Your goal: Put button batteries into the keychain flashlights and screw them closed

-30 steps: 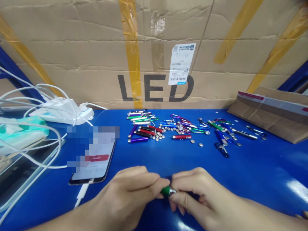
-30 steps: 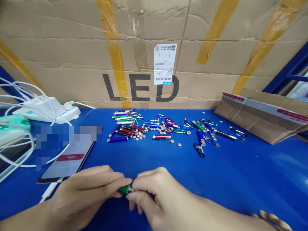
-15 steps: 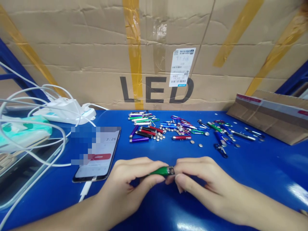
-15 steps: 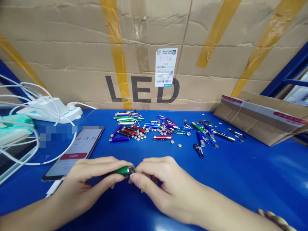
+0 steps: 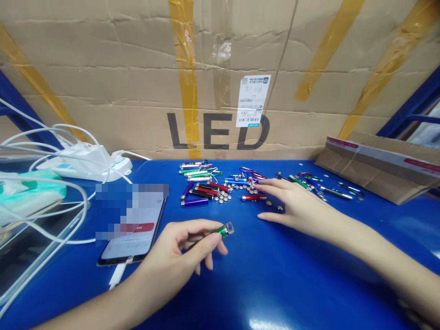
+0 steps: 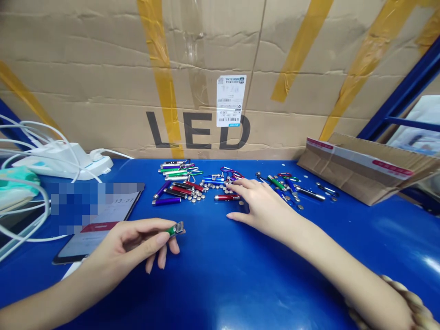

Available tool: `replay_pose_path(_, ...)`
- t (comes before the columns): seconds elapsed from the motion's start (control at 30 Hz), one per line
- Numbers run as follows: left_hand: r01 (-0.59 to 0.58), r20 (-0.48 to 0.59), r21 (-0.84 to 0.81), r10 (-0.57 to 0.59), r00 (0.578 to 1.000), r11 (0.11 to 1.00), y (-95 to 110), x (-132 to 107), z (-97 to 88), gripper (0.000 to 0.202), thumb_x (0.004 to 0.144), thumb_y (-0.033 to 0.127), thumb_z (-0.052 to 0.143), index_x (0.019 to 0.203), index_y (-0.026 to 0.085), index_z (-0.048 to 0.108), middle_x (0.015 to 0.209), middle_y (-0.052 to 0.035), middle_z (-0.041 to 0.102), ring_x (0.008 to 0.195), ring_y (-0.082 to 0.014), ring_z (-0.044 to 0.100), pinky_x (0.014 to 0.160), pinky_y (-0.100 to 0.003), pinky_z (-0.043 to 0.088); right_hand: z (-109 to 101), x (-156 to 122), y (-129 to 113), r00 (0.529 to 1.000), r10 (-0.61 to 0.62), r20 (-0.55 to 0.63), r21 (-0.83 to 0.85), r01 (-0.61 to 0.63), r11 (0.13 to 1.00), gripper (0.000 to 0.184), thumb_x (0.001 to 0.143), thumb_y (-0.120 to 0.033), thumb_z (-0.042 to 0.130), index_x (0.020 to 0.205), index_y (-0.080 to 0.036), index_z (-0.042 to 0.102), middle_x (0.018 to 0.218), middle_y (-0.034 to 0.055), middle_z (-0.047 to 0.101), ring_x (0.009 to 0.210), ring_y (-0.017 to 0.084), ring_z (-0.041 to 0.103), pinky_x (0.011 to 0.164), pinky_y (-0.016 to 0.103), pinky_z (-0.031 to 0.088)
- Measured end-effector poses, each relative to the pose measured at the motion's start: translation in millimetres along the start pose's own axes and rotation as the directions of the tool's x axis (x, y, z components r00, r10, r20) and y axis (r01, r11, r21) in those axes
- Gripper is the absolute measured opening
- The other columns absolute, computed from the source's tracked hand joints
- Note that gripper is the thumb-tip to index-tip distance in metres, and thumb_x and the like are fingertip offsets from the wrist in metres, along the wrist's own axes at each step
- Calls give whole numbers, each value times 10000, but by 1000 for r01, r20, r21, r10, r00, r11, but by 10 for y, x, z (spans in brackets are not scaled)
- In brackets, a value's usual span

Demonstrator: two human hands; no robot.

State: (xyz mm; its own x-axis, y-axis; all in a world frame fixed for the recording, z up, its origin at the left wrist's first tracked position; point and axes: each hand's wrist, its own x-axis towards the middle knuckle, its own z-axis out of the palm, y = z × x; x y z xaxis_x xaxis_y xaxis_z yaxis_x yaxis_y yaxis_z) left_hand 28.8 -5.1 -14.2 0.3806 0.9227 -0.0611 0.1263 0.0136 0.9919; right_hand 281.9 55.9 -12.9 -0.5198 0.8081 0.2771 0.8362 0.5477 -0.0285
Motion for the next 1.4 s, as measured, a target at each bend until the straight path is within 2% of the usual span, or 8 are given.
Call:
replay_pose_path(0.1,36,35,-31,-35,999,999,-5,11,1,274,806,374,568,926,134,623,725,-60,675,545,-105,548,455,-178,410,-2,12,30,993,-51,107,44,46,998,452,802,-401,582,1209,-206,557,1223,102,566,1116,266,535,930,429,451)
replay_pose_path(0.23,64,19,-1,-64,998,998,3,8,33,240,780,351,601,897,157,523,707,-46,689,575,-120,574,546,-219,438,-10,46,-24,998,-10,70,37,8,999,237,850,-239,532,1057,-233,648,1087,52,635,1001,212,598,861,352,494)
replay_pose_path(0.3,75,7,21,-75,997,997,7,1,54,229,763,319,615,879,170,486,699,-36,694,582,-124,578,571,-232,437,-6,61,-48,998,23,51,18,-24,1000,212,854,-191,510,989,-239,666,1024,36,652,971,200,606,825,329,504)
replay_pose_path(0.63,140,1,79,-140,990,987,15,2,91,257,724,314,629,848,182,446,726,-50,699,576,-141,585,561,-245,436,-13,93,-100,988,145,58,-29,-144,989,148,822,-218,542,924,-190,646,1059,61,633,986,224,596,787,335,503)
replay_pose_path(0.83,154,0,115,-155,988,981,17,15,85,252,710,310,630,827,187,445,690,-18,662,571,-132,564,555,-234,420,-10,101,-82,979,204,-1,69,-203,977,146,788,-261,585,907,-233,665,881,-1,711,791,180,661,647,253,494)
replay_pose_path(1.1,32,-136,261,4,991,965,35,-3,84,204,636,262,685,748,181,536,651,26,577,525,-91,478,479,-188,374,26,83,-92,984,166,-68,135,-156,978,138,763,-315,608,853,-241,683,850,-7,708,703,156,645,606,235,473)
replay_pose_path(1.3,13,-136,310,31,990,951,30,6,78,198,618,271,702,733,181,569,652,14,593,531,-102,500,464,-188,381,37,76,-90,990,141,-26,127,-136,982,131,763,-285,616,869,-242,680,837,-3,703,728,171,641,609,245,464)
replay_pose_path(1.4,6,-126,324,37,991,946,13,12,68,202,622,284,705,741,183,576,668,9,609,542,-105,510,470,-187,388,30,74,-85,990,122,-67,169,-109,980,143,776,-266,606,893,-242,683,877,6,699,750,165,633,613,237,461)
